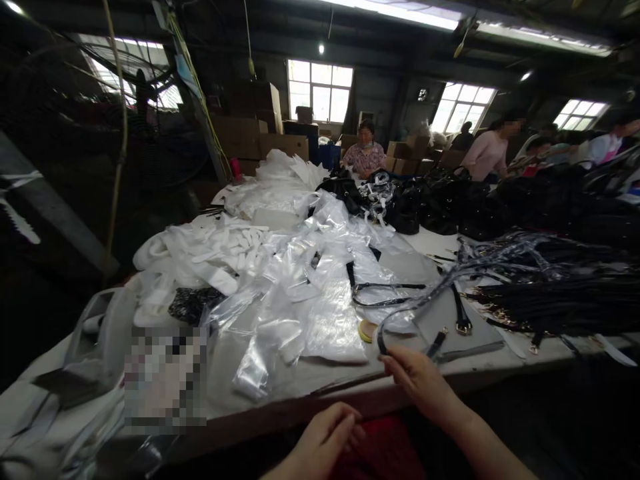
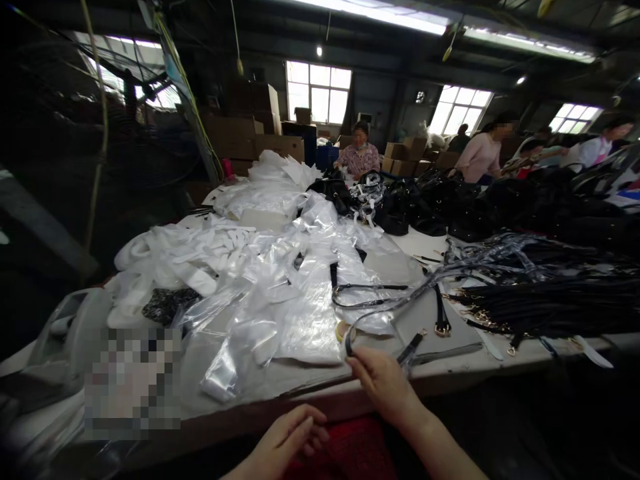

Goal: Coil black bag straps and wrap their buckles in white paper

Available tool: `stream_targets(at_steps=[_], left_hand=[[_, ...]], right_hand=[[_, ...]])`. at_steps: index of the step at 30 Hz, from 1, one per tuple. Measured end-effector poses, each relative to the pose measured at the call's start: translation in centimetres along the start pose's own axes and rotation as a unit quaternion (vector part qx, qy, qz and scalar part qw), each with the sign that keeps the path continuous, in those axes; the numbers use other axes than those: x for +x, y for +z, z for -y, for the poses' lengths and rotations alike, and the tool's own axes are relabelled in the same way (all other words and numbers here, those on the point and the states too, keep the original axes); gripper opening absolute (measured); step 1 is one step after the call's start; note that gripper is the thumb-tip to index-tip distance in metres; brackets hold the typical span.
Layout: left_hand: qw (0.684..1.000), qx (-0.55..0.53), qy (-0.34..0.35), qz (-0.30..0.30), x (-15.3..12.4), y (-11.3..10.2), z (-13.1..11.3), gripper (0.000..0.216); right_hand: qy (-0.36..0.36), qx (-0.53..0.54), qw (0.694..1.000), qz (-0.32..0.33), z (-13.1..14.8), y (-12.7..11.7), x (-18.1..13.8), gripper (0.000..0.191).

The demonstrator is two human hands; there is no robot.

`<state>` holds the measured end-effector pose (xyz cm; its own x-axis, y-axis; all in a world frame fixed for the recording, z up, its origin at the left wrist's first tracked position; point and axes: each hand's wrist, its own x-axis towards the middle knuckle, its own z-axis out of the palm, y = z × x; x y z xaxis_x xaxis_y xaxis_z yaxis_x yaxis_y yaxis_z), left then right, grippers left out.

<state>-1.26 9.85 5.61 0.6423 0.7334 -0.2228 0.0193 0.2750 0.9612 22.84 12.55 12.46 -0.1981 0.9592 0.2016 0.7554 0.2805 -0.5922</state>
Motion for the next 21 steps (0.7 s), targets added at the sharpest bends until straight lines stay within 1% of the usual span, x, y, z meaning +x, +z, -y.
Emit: stream_targets(at_steps=[1,2,3,4,5,7,8,9,10,11,13,15,16,17,18,20,21], left_hand=[[1.000,-0.012,0.019,-0.001,-0.1,-0.1,-0.8,0.066],[0.999,-0.020,0.047,0.006,-0.2,-0.2,-1.6,0.063],[0.997,-0.024,0.075,0.017,-0.4,-0.2,-2.4,0.058],[0.994,-0.018,0.100,0.033,-0.6,-0.1,-3.0,0.054],[0.992,-0.008,0.117,0.048,-0.7,0.0,-3.5,0.052],[0.990,0.020,0.120,0.073,-1.1,0.7,-4.0,0.056],[0.990,0.035,0.111,0.082,-1.2,1.1,-4.1,0.056],[0.990,0.046,0.095,0.097,-1.3,1.5,-4.0,0.053],[0.989,0.050,0.074,0.117,-1.3,1.9,-3.9,0.047],[0.988,0.046,0.047,0.140,-1.4,2.1,-3.8,0.044],[0.984,0.023,-0.007,0.179,-1.5,1.9,-3.7,0.046],[0.981,0.009,-0.036,0.189,-1.7,1.0,-3.9,0.048],[0.981,0.014,-0.041,0.187,-1.8,0.3,-4.1,0.047],[0.981,0.027,-0.039,0.187,-2.0,-0.4,-4.3,0.045],[0.981,0.044,-0.033,0.187,-2.2,-1.2,-4.4,0.043],[0.979,0.071,-0.027,0.190,-2.6,-2.4,-4.6,0.039],[0.978,0.071,-0.029,0.194,-2.7,-2.8,-4.6,0.037]], right_hand=[[-0.007,0.042,0.999,0.033,1.8,0.3,-0.7,0.033],[-0.007,0.107,0.992,0.063,3.5,0.6,-1.3,0.031],[0.000,0.184,0.979,0.085,4.9,1.0,-1.9,0.029],[0.017,0.272,0.957,0.102,6.1,1.3,-2.4,0.026],[0.043,0.361,0.925,0.109,6.9,1.7,-2.8,0.024],[0.106,0.509,0.848,0.104,7.9,2.3,-3.2,0.019],[0.137,0.563,0.809,0.095,8.0,2.4,-3.2,0.019],[0.163,0.601,0.778,0.085,7.9,2.3,-3.2,0.020],[0.181,0.623,0.758,0.066,7.7,1.9,-3.0,0.020],[0.191,0.633,0.749,0.037,7.2,1.2,-2.7,0.020],[0.187,0.628,0.753,-0.056,6.0,-0.8,-2.1,0.018],[0.160,0.601,0.763,-0.178,4.4,-3.4,-1.6,0.012],[0.149,0.580,0.769,-0.224,3.6,-4.5,-1.4,0.008],[0.145,0.561,0.776,-0.250,2.9,-5.6,-1.4,0.009],[0.147,0.544,0.783,-0.262,2.2,-6.4,-1.3,0.014],[0.163,0.523,0.795,-0.261,1.1,-7.5,-1.4,0.023],[0.172,0.517,0.796,-0.261,0.8,-7.8,-1.4,0.025]])
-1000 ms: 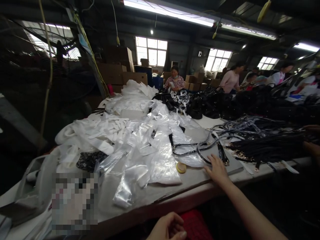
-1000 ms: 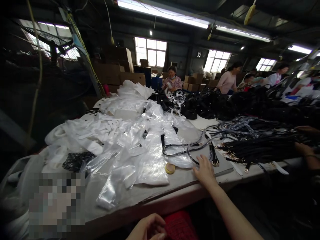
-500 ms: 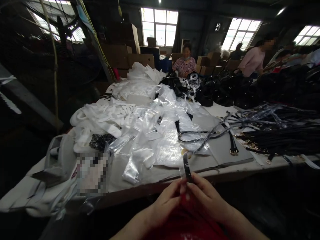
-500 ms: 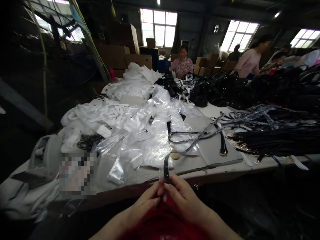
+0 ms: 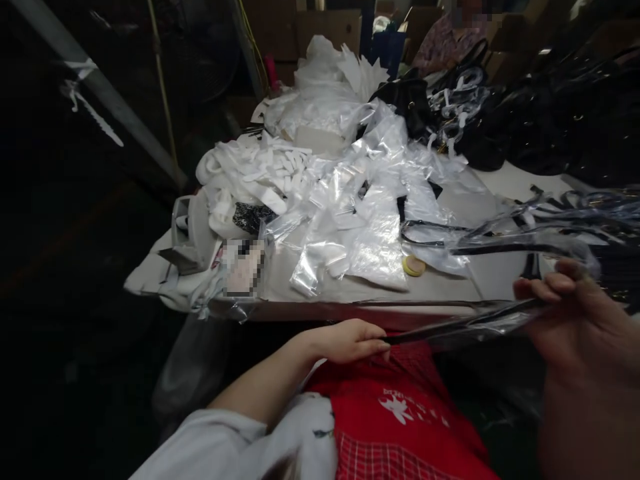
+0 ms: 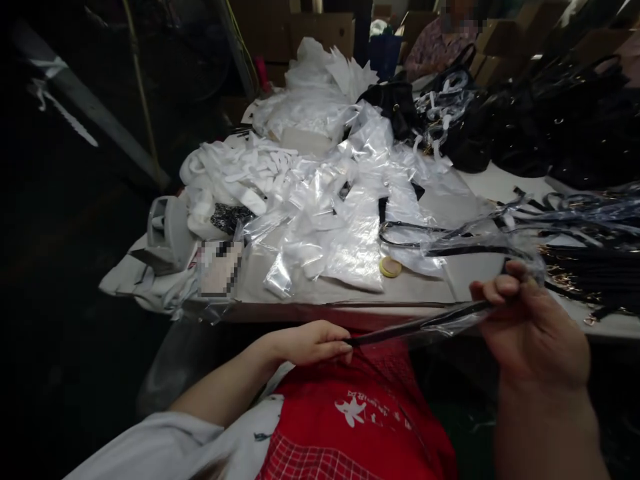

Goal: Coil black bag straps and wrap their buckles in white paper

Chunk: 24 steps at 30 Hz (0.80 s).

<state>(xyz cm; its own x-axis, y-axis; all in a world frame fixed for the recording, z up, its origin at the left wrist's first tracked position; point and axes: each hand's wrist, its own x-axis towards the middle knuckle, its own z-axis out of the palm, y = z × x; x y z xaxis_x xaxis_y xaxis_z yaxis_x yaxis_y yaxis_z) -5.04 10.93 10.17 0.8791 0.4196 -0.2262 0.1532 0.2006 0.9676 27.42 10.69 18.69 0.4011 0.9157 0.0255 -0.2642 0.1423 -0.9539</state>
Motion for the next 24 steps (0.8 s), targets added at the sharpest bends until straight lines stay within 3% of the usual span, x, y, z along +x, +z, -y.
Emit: stream_targets(at_steps=[5,9,13,18,22,24], left_hand=[[0.992,-0.125,-0.005,0.012,1.0,0.3,0.0,0.015],[0.972,-0.237,0.008,0.003,2.5,1.1,0.1,0.034],[0.961,-0.275,0.012,0.026,3.0,1.1,0.6,0.053],[0.971,-0.237,-0.032,0.021,3.2,1.2,0.7,0.059],[0.992,-0.124,-0.023,0.013,3.3,1.6,0.4,0.046],[0.998,-0.054,-0.021,-0.001,2.9,1.5,0.4,0.048]], right_hand=[[0.001,0.007,0.998,-0.061,-0.4,0.7,0.0,0.013],[0.018,0.011,0.998,-0.062,-1.2,2.4,-0.7,0.008],[0.018,0.032,0.996,-0.081,-1.2,2.8,-0.7,0.007],[0.069,0.069,0.994,-0.051,-1.8,3.8,-1.3,0.015],[0.146,0.079,0.986,-0.018,-2.5,5.2,-2.4,0.014],[0.141,0.081,0.986,-0.018,-1.3,4.3,-1.9,0.018]])
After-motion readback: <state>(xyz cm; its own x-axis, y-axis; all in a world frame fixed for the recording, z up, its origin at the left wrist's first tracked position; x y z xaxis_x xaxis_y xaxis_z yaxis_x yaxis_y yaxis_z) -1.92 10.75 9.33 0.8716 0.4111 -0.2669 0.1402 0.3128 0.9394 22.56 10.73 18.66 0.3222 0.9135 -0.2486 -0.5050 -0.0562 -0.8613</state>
